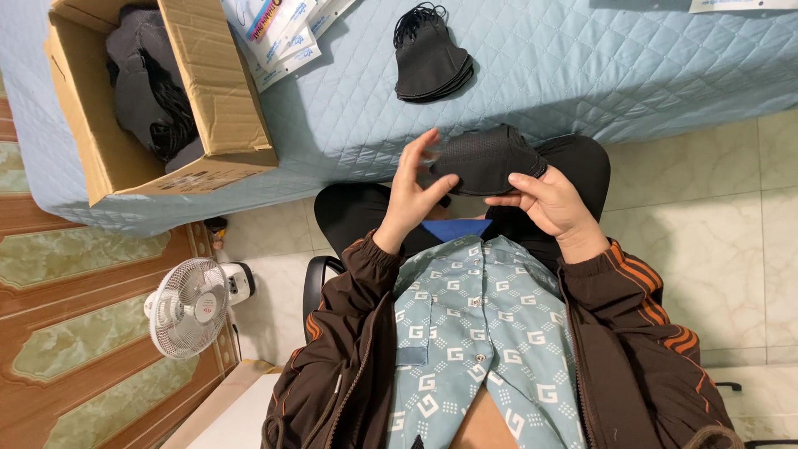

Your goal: Inspecting black face masks for quality and stacking them before packaging.

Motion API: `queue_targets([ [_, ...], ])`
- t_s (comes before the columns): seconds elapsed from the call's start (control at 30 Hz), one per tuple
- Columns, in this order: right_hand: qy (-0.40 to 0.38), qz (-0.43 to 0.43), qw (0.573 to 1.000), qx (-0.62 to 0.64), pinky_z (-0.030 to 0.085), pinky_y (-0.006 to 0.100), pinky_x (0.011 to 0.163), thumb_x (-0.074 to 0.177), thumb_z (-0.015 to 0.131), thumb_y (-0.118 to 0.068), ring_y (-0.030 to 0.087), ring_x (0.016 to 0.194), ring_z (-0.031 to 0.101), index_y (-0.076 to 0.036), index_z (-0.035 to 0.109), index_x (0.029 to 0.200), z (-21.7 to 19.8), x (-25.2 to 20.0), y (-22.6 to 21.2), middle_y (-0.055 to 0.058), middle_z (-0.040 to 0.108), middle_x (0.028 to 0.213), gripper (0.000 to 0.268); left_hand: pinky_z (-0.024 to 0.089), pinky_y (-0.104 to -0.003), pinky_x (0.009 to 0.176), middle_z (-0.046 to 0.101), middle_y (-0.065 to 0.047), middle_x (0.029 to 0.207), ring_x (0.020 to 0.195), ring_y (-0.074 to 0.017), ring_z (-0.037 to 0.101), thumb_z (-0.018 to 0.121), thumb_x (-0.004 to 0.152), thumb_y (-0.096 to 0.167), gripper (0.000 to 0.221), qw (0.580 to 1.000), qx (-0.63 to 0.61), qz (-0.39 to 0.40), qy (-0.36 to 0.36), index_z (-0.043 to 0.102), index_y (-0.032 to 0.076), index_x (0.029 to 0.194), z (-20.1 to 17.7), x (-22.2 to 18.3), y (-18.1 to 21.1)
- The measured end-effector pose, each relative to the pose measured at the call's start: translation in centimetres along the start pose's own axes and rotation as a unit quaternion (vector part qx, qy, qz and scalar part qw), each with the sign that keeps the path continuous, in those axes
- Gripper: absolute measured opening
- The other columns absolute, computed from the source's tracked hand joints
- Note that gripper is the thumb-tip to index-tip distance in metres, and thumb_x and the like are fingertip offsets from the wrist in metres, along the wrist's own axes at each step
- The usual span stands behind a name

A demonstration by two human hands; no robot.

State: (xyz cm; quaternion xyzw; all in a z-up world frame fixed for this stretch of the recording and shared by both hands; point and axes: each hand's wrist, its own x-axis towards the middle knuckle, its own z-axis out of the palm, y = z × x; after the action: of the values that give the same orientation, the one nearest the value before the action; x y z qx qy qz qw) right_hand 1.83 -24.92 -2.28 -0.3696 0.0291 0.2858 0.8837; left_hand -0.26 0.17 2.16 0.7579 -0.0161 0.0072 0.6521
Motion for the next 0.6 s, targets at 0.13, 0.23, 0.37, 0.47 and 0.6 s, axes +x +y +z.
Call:
queue_targets([
  [0.13,0.001,0.004,1.0,0.0,0.061,0.061,0.091,0.102,0.051,0.002,0.042,0.111,0.071,0.006,0.064,0.128,-0.4,-0.1,0.4,0.03,0.069,0.124,0.03,0.032,-0.051,0.12,0.045,-0.013,0.155,0.143,-0.0374,0.04,0.084,0.092,0.025,0.069,0.953,0.208,0.219,-0.032,0.052,0.016,0.153,-0.4,0.4,-0.5],
  [0.23,-0.006,0.004,1.0,-0.019,0.062,0.062,0.089,0.103,0.05,0.0,0.042,0.109,0.072,0.006,0.065,0.126,0.1,0.0,0.2,0.029,0.071,0.122,0.028,0.041,-0.045,0.113,0.055,-0.008,0.149,0.134,-0.0314,0.051,0.088,0.086,0.024,0.064,0.911,0.285,0.294,-0.047,0.062,0.018,0.144,0.1,0.1,-2.0],
  [0.37,-0.007,0.003,1.0,-0.022,0.062,0.063,0.087,0.103,0.051,-0.001,0.044,0.107,0.072,0.006,0.065,0.125,-0.5,0.0,0.7,0.03,0.071,0.119,0.026,0.051,-0.041,0.102,0.065,-0.01,0.138,0.122,-0.0288,0.063,0.087,0.088,0.02,0.055,0.929,0.252,0.254,-0.09,0.066,0.014,0.139,0.6,-0.5,-1.7],
  [0.47,0.004,-0.002,0.999,-0.047,0.06,0.064,0.087,0.095,0.058,0.008,0.047,0.112,0.069,0.009,0.062,0.128,0.0,-0.5,0.5,0.031,0.068,0.123,0.034,0.057,-0.042,0.096,0.067,-0.015,0.133,0.117,-0.0326,0.067,0.087,0.088,0.015,0.055,0.945,0.208,0.231,-0.105,0.066,0.008,0.138,0.4,-0.7,-0.1],
  [0.6,0.006,-0.001,0.997,-0.076,0.06,0.065,0.087,0.089,0.064,0.012,0.047,0.112,0.068,0.011,0.061,0.128,1.8,-0.6,-0.5,0.031,0.068,0.123,0.039,0.059,-0.042,0.093,0.068,-0.018,0.131,0.115,-0.0349,0.069,0.086,0.089,0.017,0.053,0.947,0.197,0.234,-0.101,0.066,0.006,0.137,0.6,-0.9,0.1],
])
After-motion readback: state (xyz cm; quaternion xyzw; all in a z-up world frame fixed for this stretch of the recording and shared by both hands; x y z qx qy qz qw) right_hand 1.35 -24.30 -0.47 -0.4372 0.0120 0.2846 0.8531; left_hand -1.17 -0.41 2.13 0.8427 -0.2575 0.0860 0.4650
